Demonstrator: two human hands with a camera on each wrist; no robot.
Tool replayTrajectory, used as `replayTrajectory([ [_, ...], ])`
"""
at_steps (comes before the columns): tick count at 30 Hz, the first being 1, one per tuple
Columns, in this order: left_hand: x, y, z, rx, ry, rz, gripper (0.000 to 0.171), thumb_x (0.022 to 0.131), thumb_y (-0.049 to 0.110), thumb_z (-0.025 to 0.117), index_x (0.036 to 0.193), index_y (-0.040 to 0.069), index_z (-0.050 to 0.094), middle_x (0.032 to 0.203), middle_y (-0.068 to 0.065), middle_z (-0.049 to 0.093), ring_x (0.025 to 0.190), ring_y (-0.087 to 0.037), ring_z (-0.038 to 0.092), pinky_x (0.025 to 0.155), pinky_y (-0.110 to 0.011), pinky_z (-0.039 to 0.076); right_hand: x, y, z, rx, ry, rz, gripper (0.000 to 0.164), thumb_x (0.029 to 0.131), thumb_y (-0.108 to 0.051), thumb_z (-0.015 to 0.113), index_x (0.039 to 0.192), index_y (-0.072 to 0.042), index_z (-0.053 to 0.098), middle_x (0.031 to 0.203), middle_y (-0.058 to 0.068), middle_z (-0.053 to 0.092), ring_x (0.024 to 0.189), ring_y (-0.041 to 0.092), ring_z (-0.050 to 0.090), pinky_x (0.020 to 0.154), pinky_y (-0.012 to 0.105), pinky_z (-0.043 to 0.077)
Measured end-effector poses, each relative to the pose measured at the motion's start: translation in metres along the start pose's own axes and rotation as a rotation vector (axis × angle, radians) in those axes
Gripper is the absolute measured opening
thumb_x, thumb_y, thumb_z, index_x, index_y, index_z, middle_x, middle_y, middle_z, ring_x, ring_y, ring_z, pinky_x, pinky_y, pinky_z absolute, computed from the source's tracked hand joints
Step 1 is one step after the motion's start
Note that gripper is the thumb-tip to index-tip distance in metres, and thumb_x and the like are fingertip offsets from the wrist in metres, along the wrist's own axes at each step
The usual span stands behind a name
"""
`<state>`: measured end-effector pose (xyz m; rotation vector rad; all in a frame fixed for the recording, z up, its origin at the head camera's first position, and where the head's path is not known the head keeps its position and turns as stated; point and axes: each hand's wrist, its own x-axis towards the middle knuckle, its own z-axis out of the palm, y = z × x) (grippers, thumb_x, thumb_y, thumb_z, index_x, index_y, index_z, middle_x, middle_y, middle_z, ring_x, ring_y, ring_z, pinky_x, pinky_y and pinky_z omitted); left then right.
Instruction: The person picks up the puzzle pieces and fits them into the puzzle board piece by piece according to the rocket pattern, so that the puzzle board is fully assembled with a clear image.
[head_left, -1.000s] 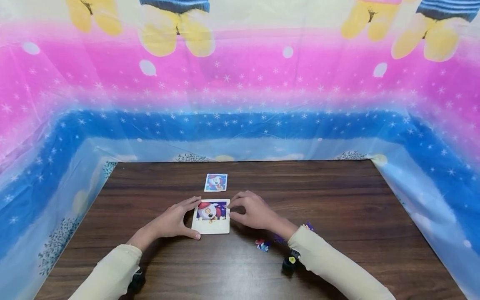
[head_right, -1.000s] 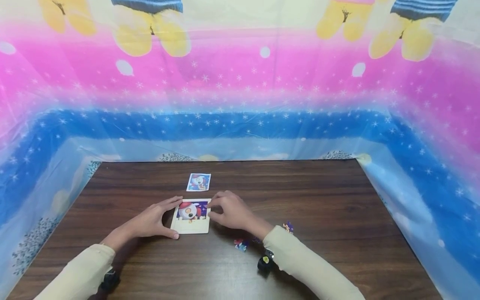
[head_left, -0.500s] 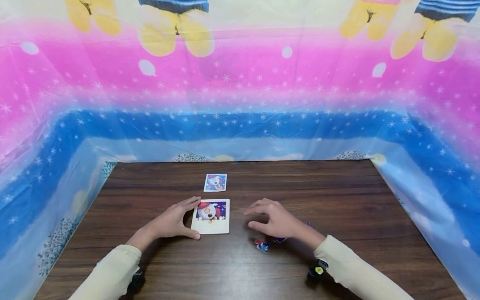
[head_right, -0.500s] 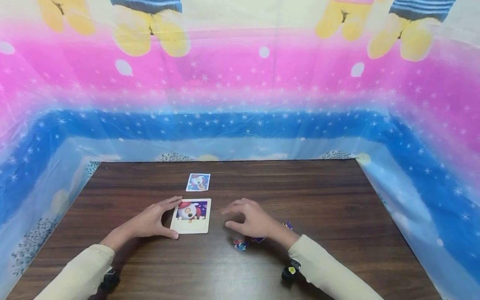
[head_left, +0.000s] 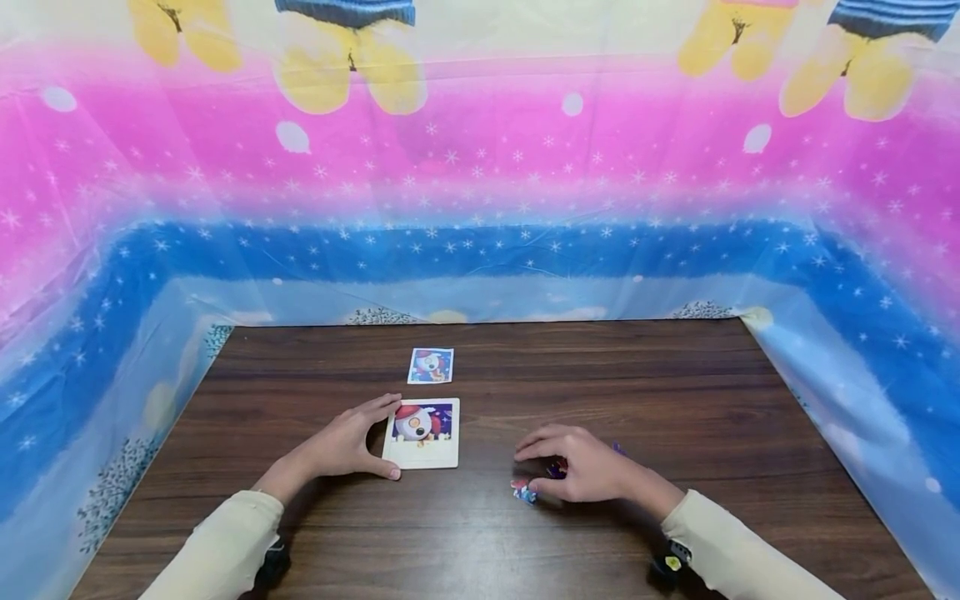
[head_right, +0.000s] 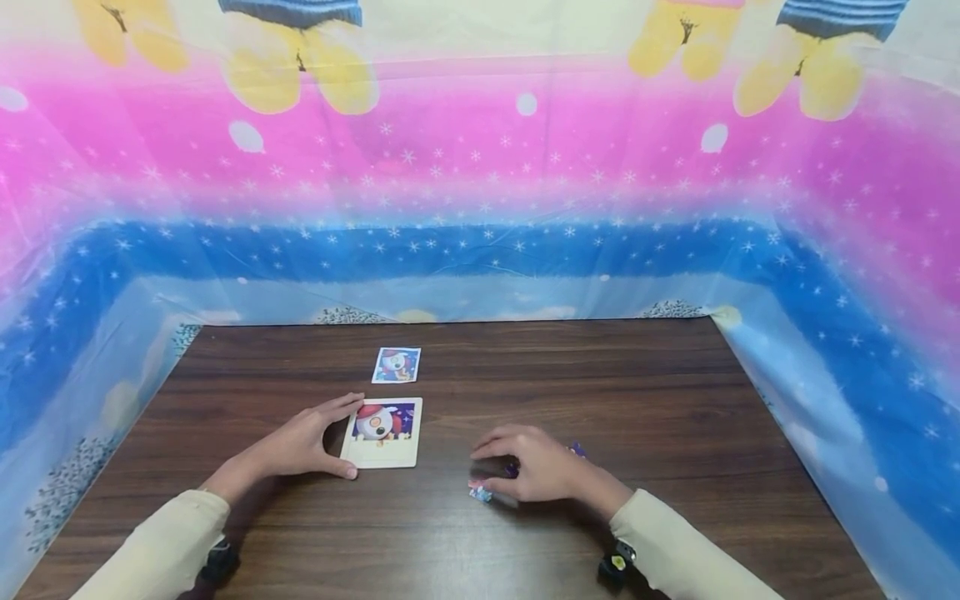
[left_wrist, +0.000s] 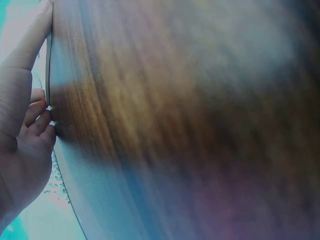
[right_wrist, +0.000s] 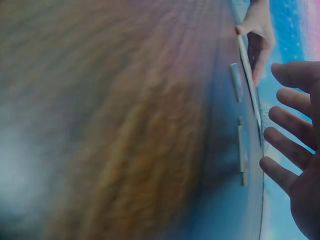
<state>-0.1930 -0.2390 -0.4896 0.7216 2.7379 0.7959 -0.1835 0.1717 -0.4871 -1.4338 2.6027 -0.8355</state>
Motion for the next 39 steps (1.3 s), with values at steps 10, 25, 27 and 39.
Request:
replayTrajectory([
  [10, -0.001, 0.001, 0.001, 0.006, 0.001, -0.006, 0.114, 0.074, 0.061, 0.085, 0.159, 0.003, 0.036, 0.164, -0.023, 0.029, 0.148, -0.046, 0.032, 0.111, -0.067, 0.033, -0.006, 0.001, 0.004, -0.047, -0.099, 0.03, 0.039, 0.092, -0.029, 0.075, 0.129, -0.022, 0.072, 0.138, -0.005, 0.062, 0.128, 0.016, 0.058, 0.102, 0.043, 0.051],
  [25, 0.0, 0.001, -0.001, 0.005, -0.001, -0.012, 0.114, 0.074, 0.061, 0.085, 0.158, 0.003, 0.036, 0.164, -0.023, 0.029, 0.148, -0.045, 0.032, 0.111, -0.066, 0.033, -0.001, -0.002, 0.008, -0.106, -0.1, 0.019, 0.024, 0.095, -0.033, 0.073, 0.118, -0.027, 0.076, 0.132, -0.006, 0.063, 0.123, 0.013, 0.057, 0.1, 0.04, 0.051],
  [27, 0.001, 0.002, -0.001, 0.007, 0.0, -0.011, 0.114, 0.074, 0.061, 0.085, 0.158, 0.003, 0.036, 0.164, -0.022, 0.029, 0.148, -0.045, 0.032, 0.111, -0.066, 0.033, 0.001, -0.003, 0.009, -0.11, -0.079, 0.03, 0.023, 0.094, -0.038, 0.074, 0.114, -0.026, 0.076, 0.129, -0.007, 0.063, 0.12, 0.012, 0.057, 0.099, 0.039, 0.051],
  [39, 0.001, 0.001, 0.0, 0.002, -0.003, -0.009, 0.114, 0.074, 0.06, 0.086, 0.158, 0.003, 0.036, 0.165, -0.021, 0.03, 0.149, -0.042, 0.032, 0.112, -0.063, 0.034, 0.003, -0.006, 0.01, -0.118, -0.075, 0.045, 0.026, 0.092, -0.037, 0.076, 0.116, -0.026, 0.077, 0.126, -0.006, 0.065, 0.117, 0.012, 0.056, 0.096, 0.038, 0.051],
])
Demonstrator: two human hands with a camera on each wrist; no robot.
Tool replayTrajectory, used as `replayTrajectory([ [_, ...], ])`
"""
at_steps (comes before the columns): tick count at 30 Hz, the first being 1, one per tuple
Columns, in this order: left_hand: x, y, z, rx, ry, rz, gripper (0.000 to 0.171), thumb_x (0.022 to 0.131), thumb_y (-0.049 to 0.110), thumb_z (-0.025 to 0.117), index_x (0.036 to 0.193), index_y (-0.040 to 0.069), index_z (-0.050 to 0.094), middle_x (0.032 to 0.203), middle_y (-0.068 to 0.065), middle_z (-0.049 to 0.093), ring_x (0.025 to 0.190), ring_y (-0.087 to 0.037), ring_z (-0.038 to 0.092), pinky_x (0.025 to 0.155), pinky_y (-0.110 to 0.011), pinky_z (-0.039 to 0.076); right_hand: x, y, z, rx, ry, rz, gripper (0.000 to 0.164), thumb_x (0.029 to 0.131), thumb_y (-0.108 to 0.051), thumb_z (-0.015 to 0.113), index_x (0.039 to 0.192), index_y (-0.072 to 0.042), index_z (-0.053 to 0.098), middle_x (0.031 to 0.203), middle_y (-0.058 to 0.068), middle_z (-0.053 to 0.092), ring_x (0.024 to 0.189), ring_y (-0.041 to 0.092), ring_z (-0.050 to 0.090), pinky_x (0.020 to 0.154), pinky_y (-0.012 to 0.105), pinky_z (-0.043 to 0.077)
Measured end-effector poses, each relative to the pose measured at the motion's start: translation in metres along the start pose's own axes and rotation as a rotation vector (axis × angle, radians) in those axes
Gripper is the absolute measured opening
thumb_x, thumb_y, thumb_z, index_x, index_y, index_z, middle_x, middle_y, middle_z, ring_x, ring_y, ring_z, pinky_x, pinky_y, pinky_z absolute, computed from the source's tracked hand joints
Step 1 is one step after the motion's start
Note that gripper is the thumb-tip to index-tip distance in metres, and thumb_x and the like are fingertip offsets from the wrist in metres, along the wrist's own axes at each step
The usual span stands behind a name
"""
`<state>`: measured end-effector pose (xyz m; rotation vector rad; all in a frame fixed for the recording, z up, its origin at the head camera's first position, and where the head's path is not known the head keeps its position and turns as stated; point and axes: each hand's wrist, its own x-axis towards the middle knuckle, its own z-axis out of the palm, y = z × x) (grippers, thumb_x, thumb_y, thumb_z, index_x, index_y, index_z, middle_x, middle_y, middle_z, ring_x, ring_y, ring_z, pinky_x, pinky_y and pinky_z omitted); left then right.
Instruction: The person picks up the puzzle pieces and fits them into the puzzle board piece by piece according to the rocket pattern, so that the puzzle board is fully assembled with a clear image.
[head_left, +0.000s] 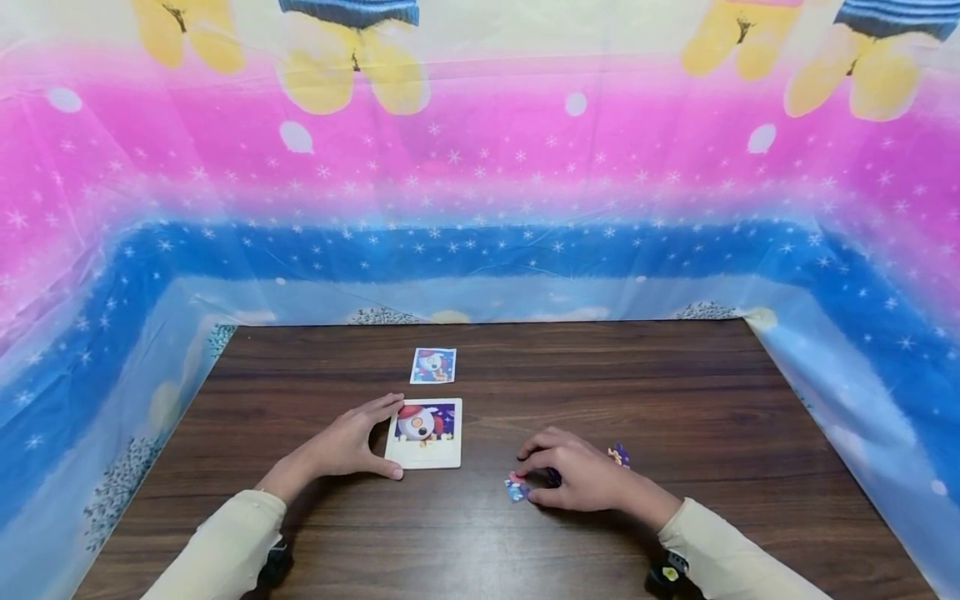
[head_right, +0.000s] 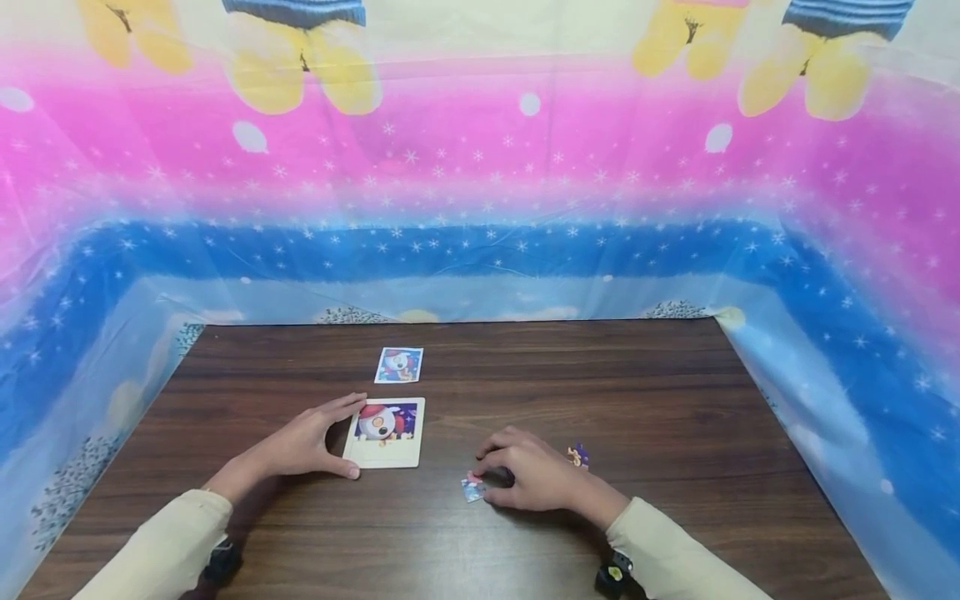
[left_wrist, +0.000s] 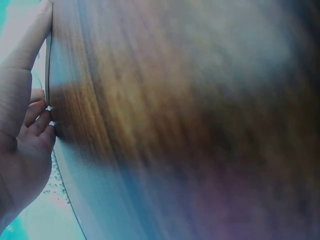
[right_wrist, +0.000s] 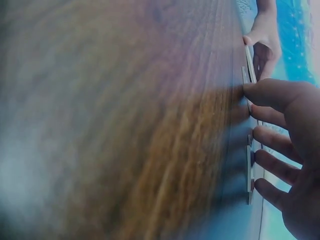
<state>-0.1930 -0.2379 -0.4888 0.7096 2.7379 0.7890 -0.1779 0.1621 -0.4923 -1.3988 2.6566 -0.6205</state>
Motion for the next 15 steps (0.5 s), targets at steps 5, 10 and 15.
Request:
replayTrajectory([
  [5, 0.0008, -0.0017, 0.0007, 0.004, -0.002, -0.006, 0.115, 0.073, 0.062, 0.085, 0.159, 0.003, 0.036, 0.165, -0.021, 0.029, 0.149, -0.042, 0.032, 0.113, -0.063, 0.034, 0.0009, -0.0001, -0.0004, 0.006, -0.005, 0.005, 0.024, 0.094, -0.037, 0.075, 0.116, -0.027, 0.078, 0.125, -0.006, 0.065, 0.117, 0.012, 0.057, 0.097, 0.038, 0.051],
  [10, 0.0007, -0.0013, 0.0001, 0.001, 0.001, -0.001, 0.115, 0.073, 0.061, 0.086, 0.158, 0.003, 0.036, 0.164, -0.022, 0.03, 0.149, -0.043, 0.032, 0.112, -0.064, 0.034, 0.0011, 0.0, -0.0005, 0.007, -0.005, 0.008, 0.024, 0.093, -0.036, 0.076, 0.115, -0.026, 0.078, 0.125, -0.006, 0.065, 0.117, 0.012, 0.057, 0.097, 0.038, 0.051],
  [15, 0.0017, -0.0028, 0.0003, -0.006, -0.006, -0.01, 0.115, 0.072, 0.06, 0.087, 0.158, 0.004, 0.036, 0.165, -0.021, 0.029, 0.149, -0.043, 0.032, 0.113, -0.063, 0.034, 0.0038, 0.0001, -0.0007, -0.002, -0.002, 0.005, 0.024, 0.093, -0.036, 0.076, 0.115, -0.026, 0.078, 0.123, -0.007, 0.066, 0.115, 0.012, 0.058, 0.096, 0.039, 0.052],
])
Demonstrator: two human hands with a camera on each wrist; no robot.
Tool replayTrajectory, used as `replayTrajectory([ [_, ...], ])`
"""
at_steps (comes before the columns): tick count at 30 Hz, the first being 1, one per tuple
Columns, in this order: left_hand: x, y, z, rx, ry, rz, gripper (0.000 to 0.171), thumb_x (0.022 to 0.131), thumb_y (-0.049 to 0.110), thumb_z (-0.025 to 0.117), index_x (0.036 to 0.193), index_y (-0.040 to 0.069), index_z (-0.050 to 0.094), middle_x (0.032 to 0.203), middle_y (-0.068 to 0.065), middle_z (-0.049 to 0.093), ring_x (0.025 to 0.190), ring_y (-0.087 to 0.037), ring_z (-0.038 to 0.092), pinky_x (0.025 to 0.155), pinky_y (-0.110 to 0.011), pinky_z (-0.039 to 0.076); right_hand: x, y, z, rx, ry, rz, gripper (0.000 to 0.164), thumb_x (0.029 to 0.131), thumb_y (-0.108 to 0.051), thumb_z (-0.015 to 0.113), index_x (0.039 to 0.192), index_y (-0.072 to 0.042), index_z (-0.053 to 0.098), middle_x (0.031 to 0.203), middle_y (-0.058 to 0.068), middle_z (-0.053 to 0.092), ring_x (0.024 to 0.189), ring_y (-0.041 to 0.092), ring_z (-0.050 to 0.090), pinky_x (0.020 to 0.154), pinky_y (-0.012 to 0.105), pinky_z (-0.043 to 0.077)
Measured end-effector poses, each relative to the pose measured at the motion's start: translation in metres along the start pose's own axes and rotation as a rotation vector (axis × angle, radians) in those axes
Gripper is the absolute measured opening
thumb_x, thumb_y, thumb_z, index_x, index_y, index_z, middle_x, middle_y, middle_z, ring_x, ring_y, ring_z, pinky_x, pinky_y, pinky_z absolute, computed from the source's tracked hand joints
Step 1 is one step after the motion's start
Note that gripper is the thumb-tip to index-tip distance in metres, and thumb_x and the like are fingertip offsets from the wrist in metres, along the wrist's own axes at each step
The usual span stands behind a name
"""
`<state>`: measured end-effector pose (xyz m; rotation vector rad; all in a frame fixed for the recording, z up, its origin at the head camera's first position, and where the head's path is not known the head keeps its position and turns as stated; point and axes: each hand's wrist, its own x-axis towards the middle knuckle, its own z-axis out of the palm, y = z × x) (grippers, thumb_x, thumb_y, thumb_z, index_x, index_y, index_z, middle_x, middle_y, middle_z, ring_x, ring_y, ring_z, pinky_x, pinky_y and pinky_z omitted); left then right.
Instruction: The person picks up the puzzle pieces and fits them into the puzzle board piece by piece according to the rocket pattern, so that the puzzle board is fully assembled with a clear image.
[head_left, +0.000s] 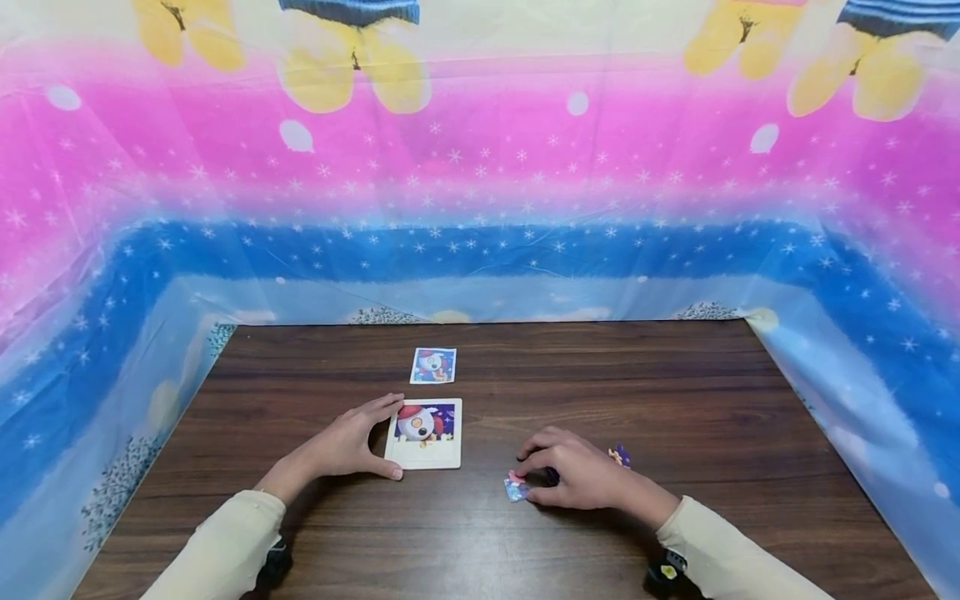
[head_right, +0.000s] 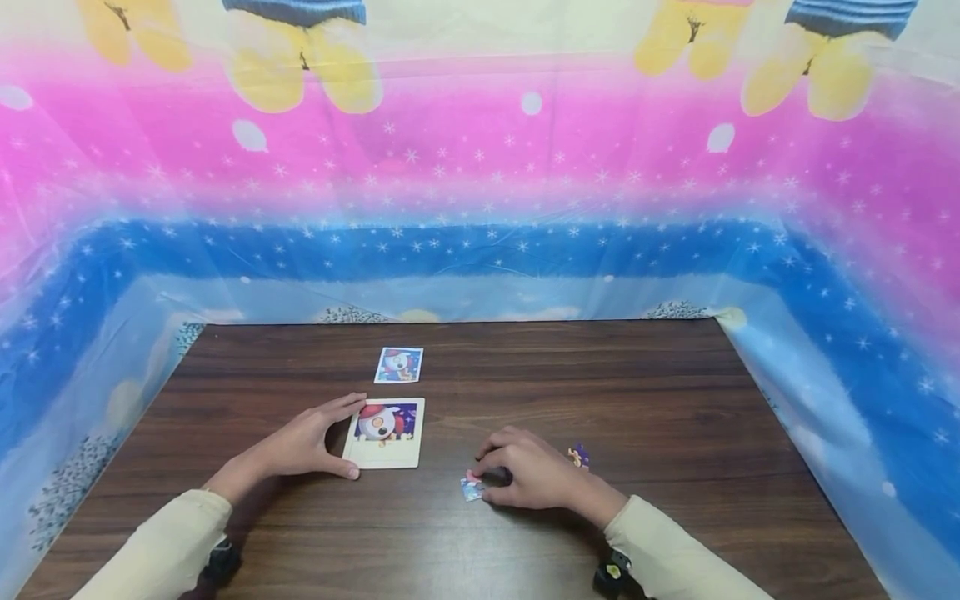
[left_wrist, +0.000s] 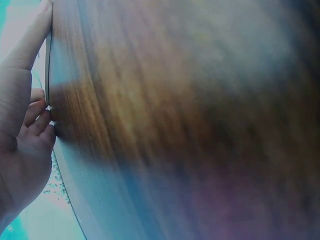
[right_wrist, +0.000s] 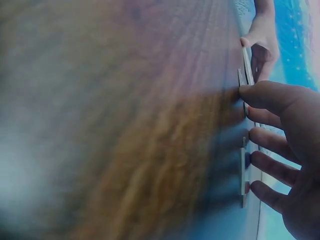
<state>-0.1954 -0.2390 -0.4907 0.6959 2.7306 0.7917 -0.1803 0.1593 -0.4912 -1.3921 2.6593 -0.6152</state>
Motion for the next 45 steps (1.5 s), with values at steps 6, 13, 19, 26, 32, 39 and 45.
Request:
replayTrajectory([
  [6, 0.0, 0.001, 0.0, 0.002, -0.006, -0.005, 0.115, 0.073, 0.062, 0.085, 0.159, 0.004, 0.036, 0.165, -0.02, 0.029, 0.149, -0.043, 0.032, 0.113, -0.063, 0.034, 0.014, -0.004, -0.001, -0.01, 0.05, 0.019, 0.029, 0.094, -0.039, 0.074, 0.12, -0.026, 0.077, 0.118, -0.008, 0.069, 0.109, 0.008, 0.063, 0.089, 0.036, 0.055],
  [13, -0.001, 0.001, -0.001, -0.002, -0.011, -0.009, 0.114, 0.073, 0.06, 0.087, 0.159, 0.004, 0.036, 0.165, -0.02, 0.028, 0.149, -0.042, 0.031, 0.113, -0.063, 0.034, 0.041, -0.015, -0.001, -0.024, 0.099, 0.026, 0.034, 0.092, -0.04, 0.077, 0.12, -0.021, 0.078, 0.115, -0.004, 0.073, 0.109, 0.014, 0.066, 0.092, 0.036, 0.056],
  [19, 0.0, 0.001, -0.001, -0.004, -0.007, -0.008, 0.114, 0.073, 0.06, 0.086, 0.159, 0.005, 0.036, 0.166, -0.019, 0.028, 0.15, -0.041, 0.03, 0.114, -0.062, 0.033, 0.067, -0.025, 0.002, -0.043, 0.14, 0.008, 0.03, 0.092, -0.037, 0.077, 0.116, -0.02, 0.079, 0.112, -0.006, 0.074, 0.106, 0.013, 0.066, 0.091, 0.032, 0.055],
  [26, 0.0, 0.001, -0.001, -0.002, -0.018, -0.017, 0.114, 0.074, 0.063, 0.085, 0.159, 0.006, 0.036, 0.166, -0.019, 0.028, 0.15, -0.042, 0.031, 0.113, -0.063, 0.033, 0.095, -0.035, 0.009, -0.039, 0.149, -0.003, 0.026, 0.093, -0.037, 0.076, 0.112, -0.019, 0.08, 0.105, -0.006, 0.074, 0.099, 0.01, 0.065, 0.086, 0.03, 0.054],
  [32, 0.0, 0.0, -0.001, -0.012, -0.02, -0.013, 0.112, 0.075, 0.062, 0.084, 0.159, 0.006, 0.036, 0.166, -0.019, 0.028, 0.15, -0.042, 0.03, 0.114, -0.063, 0.033, 0.115, -0.043, 0.016, -0.039, 0.157, 0.005, 0.025, 0.092, -0.036, 0.077, 0.108, -0.018, 0.081, 0.106, -0.006, 0.076, 0.1, 0.011, 0.066, 0.087, 0.03, 0.054],
  [39, 0.0, -0.001, -0.001, -0.013, -0.011, 0.005, 0.111, 0.075, 0.06, 0.085, 0.158, 0.004, 0.037, 0.165, -0.019, 0.03, 0.149, -0.04, 0.032, 0.113, -0.061, 0.034, 0.134, -0.047, 0.028, -0.002, 0.133, 0.014, 0.022, 0.091, -0.033, 0.078, 0.108, -0.019, 0.082, 0.102, -0.008, 0.075, 0.096, 0.008, 0.066, 0.083, 0.025, 0.053],
  [45, 0.0, -0.001, 0.0, -0.008, -0.001, 0.02, 0.111, 0.075, 0.06, 0.085, 0.158, 0.003, 0.038, 0.165, -0.018, 0.031, 0.15, -0.039, 0.032, 0.114, -0.06, 0.035, 0.143, -0.049, 0.038, -0.05, 0.125, 0.014, 0.02, 0.09, -0.033, 0.078, 0.106, -0.021, 0.082, 0.104, -0.01, 0.075, 0.099, 0.006, 0.065, 0.085, 0.023, 0.052],
])
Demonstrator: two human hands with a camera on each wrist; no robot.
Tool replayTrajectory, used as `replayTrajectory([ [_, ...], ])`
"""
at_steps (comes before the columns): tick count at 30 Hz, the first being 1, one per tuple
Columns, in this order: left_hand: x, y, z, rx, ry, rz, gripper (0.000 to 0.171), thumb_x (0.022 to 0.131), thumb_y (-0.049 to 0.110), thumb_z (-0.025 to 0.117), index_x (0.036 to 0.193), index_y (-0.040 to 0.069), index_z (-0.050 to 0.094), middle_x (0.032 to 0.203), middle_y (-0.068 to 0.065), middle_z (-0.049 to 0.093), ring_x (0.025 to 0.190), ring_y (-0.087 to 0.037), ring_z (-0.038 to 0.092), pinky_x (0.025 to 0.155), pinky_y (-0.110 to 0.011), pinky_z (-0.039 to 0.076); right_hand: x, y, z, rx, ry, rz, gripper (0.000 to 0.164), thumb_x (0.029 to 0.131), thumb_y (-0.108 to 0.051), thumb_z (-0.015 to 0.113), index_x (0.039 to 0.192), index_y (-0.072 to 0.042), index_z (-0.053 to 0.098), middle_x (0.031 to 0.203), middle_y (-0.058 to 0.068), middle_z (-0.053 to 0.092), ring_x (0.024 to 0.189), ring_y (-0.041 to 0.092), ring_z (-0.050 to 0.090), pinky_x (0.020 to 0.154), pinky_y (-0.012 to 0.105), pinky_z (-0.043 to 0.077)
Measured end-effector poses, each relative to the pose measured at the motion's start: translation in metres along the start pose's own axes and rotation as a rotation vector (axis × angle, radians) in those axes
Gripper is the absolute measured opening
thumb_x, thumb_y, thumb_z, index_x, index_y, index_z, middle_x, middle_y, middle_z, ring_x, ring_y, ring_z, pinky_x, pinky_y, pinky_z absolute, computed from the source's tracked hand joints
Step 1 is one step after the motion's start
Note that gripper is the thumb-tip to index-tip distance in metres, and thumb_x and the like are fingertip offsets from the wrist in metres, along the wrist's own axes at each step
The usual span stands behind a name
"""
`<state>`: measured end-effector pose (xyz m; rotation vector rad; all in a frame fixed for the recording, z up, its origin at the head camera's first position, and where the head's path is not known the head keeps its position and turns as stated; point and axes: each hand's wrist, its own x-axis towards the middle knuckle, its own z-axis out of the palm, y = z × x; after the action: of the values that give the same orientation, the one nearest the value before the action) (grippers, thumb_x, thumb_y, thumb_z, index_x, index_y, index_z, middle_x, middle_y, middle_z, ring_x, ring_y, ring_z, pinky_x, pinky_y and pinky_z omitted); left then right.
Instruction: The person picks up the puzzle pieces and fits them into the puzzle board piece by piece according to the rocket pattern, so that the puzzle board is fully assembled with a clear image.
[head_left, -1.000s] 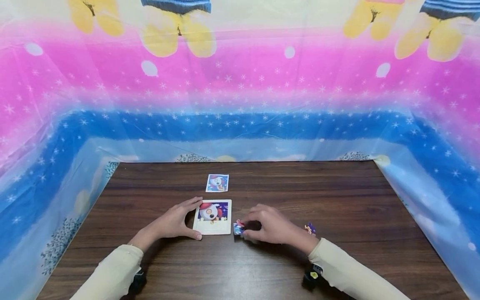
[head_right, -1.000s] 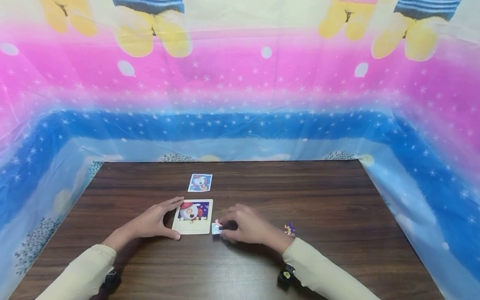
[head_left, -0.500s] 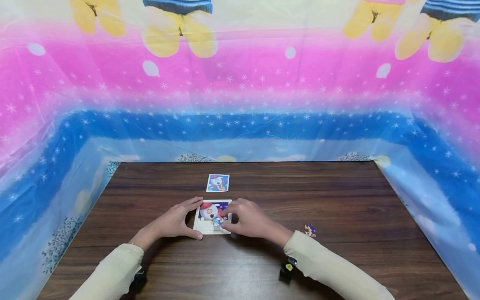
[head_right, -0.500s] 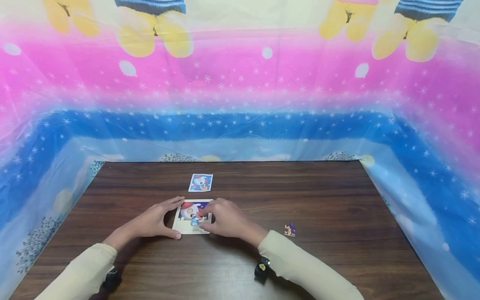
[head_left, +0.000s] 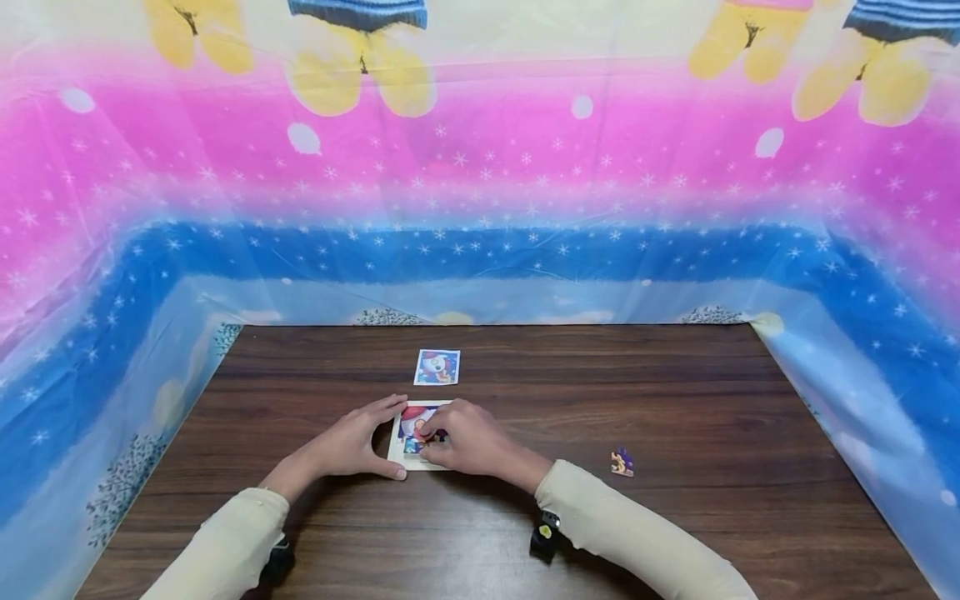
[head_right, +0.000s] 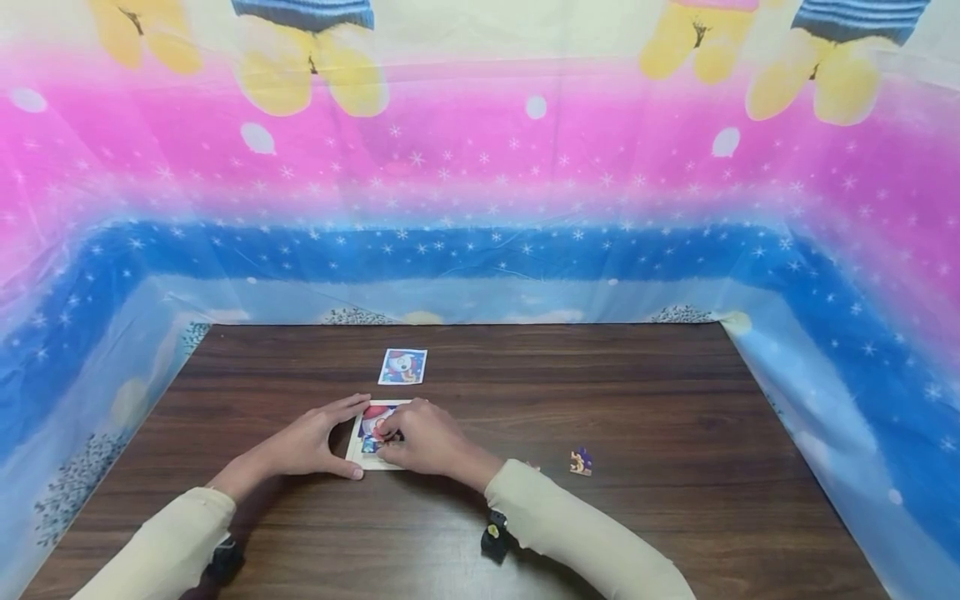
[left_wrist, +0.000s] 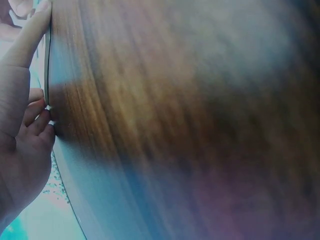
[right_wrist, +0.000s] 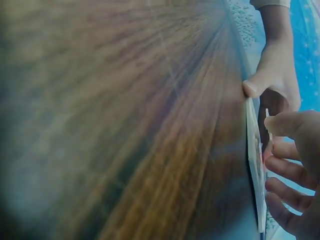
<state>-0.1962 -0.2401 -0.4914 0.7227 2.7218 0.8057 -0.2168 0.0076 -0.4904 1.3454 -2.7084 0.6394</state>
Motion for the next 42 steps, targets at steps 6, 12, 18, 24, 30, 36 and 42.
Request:
replayTrajectory([
  [6, 0.0, 0.0, 0.0, 0.004, 0.006, 0.007, 0.11, 0.075, 0.059, 0.086, 0.157, 0.003, 0.038, 0.164, -0.018, 0.032, 0.149, -0.04, 0.032, 0.113, -0.061, 0.035, 0.004, 0.0, 0.004, -0.04, 0.013, -0.005, 0.02, 0.089, -0.034, 0.08, 0.105, -0.022, 0.082, 0.105, -0.01, 0.074, 0.097, 0.009, 0.062, 0.083, 0.023, 0.05],
  [12, 0.0, 0.0, 0.001, 0.005, 0.004, 0.008, 0.111, 0.076, 0.061, 0.084, 0.157, 0.003, 0.038, 0.165, -0.018, 0.032, 0.149, -0.04, 0.032, 0.113, -0.061, 0.035, 0.006, 0.0, 0.005, -0.047, 0.009, -0.028, 0.021, 0.09, -0.037, 0.078, 0.104, -0.022, 0.082, 0.111, -0.009, 0.074, 0.099, 0.011, 0.059, 0.082, 0.023, 0.049],
  [18, 0.0, 0.0, 0.0, -0.004, 0.003, 0.008, 0.11, 0.076, 0.059, 0.085, 0.158, 0.002, 0.038, 0.165, -0.017, 0.031, 0.15, -0.039, 0.032, 0.113, -0.06, 0.036, 0.009, 0.002, 0.007, -0.062, 0.035, -0.063, 0.016, 0.092, -0.034, 0.076, 0.098, -0.02, 0.081, 0.113, -0.006, 0.073, 0.101, 0.011, 0.061, 0.089, 0.026, 0.047],
  [24, 0.0, 0.0, 0.001, -0.006, 0.0, 0.007, 0.11, 0.077, 0.059, 0.084, 0.158, 0.002, 0.036, 0.165, -0.018, 0.03, 0.15, -0.04, 0.032, 0.113, -0.061, 0.035, 0.012, -0.002, 0.007, -0.094, -0.004, -0.074, 0.017, 0.092, -0.034, 0.075, 0.102, -0.022, 0.082, 0.12, -0.004, 0.071, 0.105, 0.013, 0.059, 0.092, 0.028, 0.046],
  [30, 0.001, 0.001, 0.0, -0.005, 0.0, 0.01, 0.11, 0.077, 0.059, 0.084, 0.158, 0.001, 0.036, 0.165, -0.018, 0.03, 0.15, -0.04, 0.031, 0.113, -0.062, 0.034, 0.012, -0.009, 0.007, -0.081, -0.055, -0.025, 0.019, 0.094, -0.035, 0.073, 0.106, -0.024, 0.081, 0.125, -0.004, 0.069, 0.105, 0.015, 0.055, 0.086, 0.027, 0.049],
  [36, 0.001, 0.001, 0.0, -0.006, 0.001, 0.013, 0.11, 0.077, 0.059, 0.084, 0.158, 0.001, 0.036, 0.165, -0.018, 0.03, 0.15, -0.039, 0.031, 0.113, -0.062, 0.035, 0.014, -0.01, 0.008, -0.1, -0.048, -0.037, 0.019, 0.094, -0.035, 0.072, 0.107, -0.024, 0.081, 0.125, -0.003, 0.069, 0.107, 0.014, 0.057, 0.089, 0.027, 0.047],
  [42, 0.0, 0.001, 0.0, -0.004, 0.0, 0.014, 0.111, 0.077, 0.06, 0.084, 0.158, 0.001, 0.036, 0.165, -0.019, 0.03, 0.149, -0.04, 0.032, 0.113, -0.061, 0.035, 0.014, -0.011, 0.008, -0.143, -0.05, -0.048, 0.022, 0.094, -0.037, 0.072, 0.11, -0.025, 0.082, 0.13, -0.003, 0.068, 0.11, 0.015, 0.057, 0.092, 0.028, 0.046],
])
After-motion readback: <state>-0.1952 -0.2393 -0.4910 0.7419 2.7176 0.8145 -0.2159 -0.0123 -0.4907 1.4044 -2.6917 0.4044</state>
